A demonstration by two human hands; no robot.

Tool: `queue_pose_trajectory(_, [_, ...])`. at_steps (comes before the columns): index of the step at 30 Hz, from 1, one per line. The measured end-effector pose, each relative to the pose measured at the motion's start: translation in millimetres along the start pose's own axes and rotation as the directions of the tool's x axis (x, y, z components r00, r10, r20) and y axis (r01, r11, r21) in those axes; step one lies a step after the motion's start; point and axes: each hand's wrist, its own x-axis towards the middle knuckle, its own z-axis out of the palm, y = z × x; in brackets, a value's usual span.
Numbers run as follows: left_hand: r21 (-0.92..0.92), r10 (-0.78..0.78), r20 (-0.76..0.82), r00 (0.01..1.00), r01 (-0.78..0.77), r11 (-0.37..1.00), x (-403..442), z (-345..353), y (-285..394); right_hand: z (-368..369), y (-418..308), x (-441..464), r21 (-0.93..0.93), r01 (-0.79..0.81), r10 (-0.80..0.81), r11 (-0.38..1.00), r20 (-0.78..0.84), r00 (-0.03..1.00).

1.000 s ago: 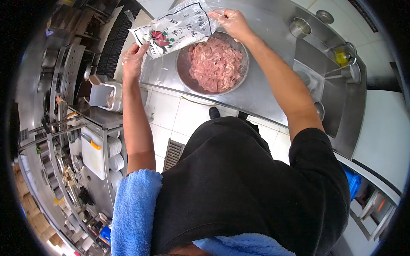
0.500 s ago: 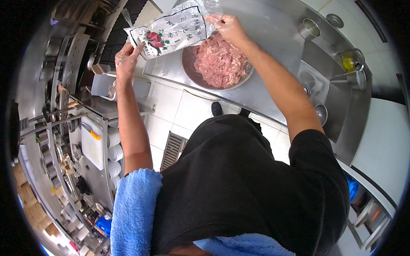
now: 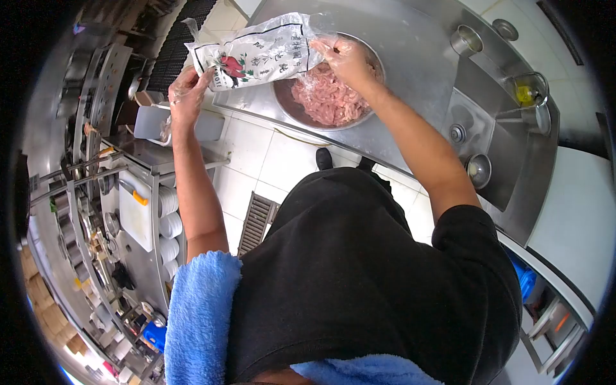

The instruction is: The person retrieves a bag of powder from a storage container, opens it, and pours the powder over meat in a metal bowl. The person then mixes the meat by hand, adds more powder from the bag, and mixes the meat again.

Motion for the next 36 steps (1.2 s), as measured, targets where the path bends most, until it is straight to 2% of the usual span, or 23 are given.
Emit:
queue_pose_trajectory(2, [-0.001, 0.04, -0.001, 0.999, -0.04, 0.999, -1.9, -0.7, 0.8, 3.1, 9.1, -3.2, 0.031, 0.028, -0.027, 0.999, -0.041, 0.999])
queue_pose_trajectory(5, [0.014, 0.08, 0.026, 0.996, -0.08, 0.997, -5.0, 1.0, 7.4, -2.7, 0.4, -15.8, 0.003, -0.046, 0.046, 0.999, -0.023, 0.999])
queue_pose_trajectory(8, [0.056, 0.091, 0.054, 0.994, -0.094, 0.994, -6.8, 4.3, 17.4, -6.2, 32.9, -21.7, 0.011, -0.077, 0.078, 0.997, -0.095, 0.992])
queue_pose_trajectory(11, [0.059, 0.088, 0.063, 0.994, -0.092, 0.994, -8.9, 12.4, 33.3, -15.4, 15.7, -35.0, 0.087, -0.17, 0.178, 0.982, -0.092, 0.98])
queue_pose_trajectory(14, [0.011, 0.111, 0.062, 0.992, -0.112, 0.994, -3.1, 20.5, 37.2, -19.6, 19.2, -43.4, 0.126, -0.046, 0.073, 0.991, -0.216, 0.974])
queue_pose_trajectory(17, [-0.035, 0.138, 0.086, 0.987, -0.136, 0.99, 0.8, 27.3, 40.9, -29.2, 17.5, -50.2, 0.126, -0.086, 0.11, 0.988, -0.203, 0.973])
queue_pose_trajectory(20, [-0.078, 0.155, 0.089, 0.984, -0.148, 0.986, 9.6, 31.6, 36.8, -33.5, 15.5, -49.0, 0.167, -0.025, 0.068, 0.986, -0.258, 0.964])
queue_pose_trajectory(23, [-0.074, 0.17, 0.1, 0.98, -0.163, 0.984, 20.2, 45.5, 42.8, -47.5, 25.9, -39.2, 0.084, 0.001, 0.022, 0.996, -0.272, 0.962])
queue_pose_trajectory(25, [-0.067, 0.174, 0.115, 0.978, -0.167, 0.984, 32.5, 55.4, 46.0, -57.4, 30.9, -25.2, 0.141, 0.001, 0.042, 0.99, -0.307, 0.951])
queue_pose_trajectory(26, [-0.065, 0.186, 0.105, 0.977, -0.18, 0.981, 36.4, 59.7, 46.7, -59.8, 33.1, -18.8, 0.17, 0.001, 0.054, 0.985, -0.322, 0.945])
queue_pose_trajectory(30, [-0.061, 0.226, 0.076, 0.971, -0.222, 0.973, 55.3, 75.9, 48.3, -68.8, 50.9, 15.3, 0.097, 0.051, -0.017, 0.994, -0.327, 0.945])
queue_pose_trajectory(33, [-0.059, 0.214, 0.055, 0.975, -0.211, 0.976, 67.9, 77.5, 38.2, -59.0, 54.7, 36.4, 0.199, 0.095, -0.023, 0.975, -0.335, 0.942])
queue_pose_trajectory(34, [-0.059, 0.207, 0.048, 0.977, -0.204, 0.977, 71.9, 76.4, 35.6, -57.5, 50.5, 40.7, 0.138, 0.077, -0.027, 0.987, -0.329, 0.944])
queue_pose_trajectory(36, [-0.051, 0.199, 0.034, 0.98, -0.197, 0.979, 79.2, 71.7, 27.7, -47.7, 58.0, 57.6, 0.174, 0.117, -0.056, 0.978, -0.323, 0.945])
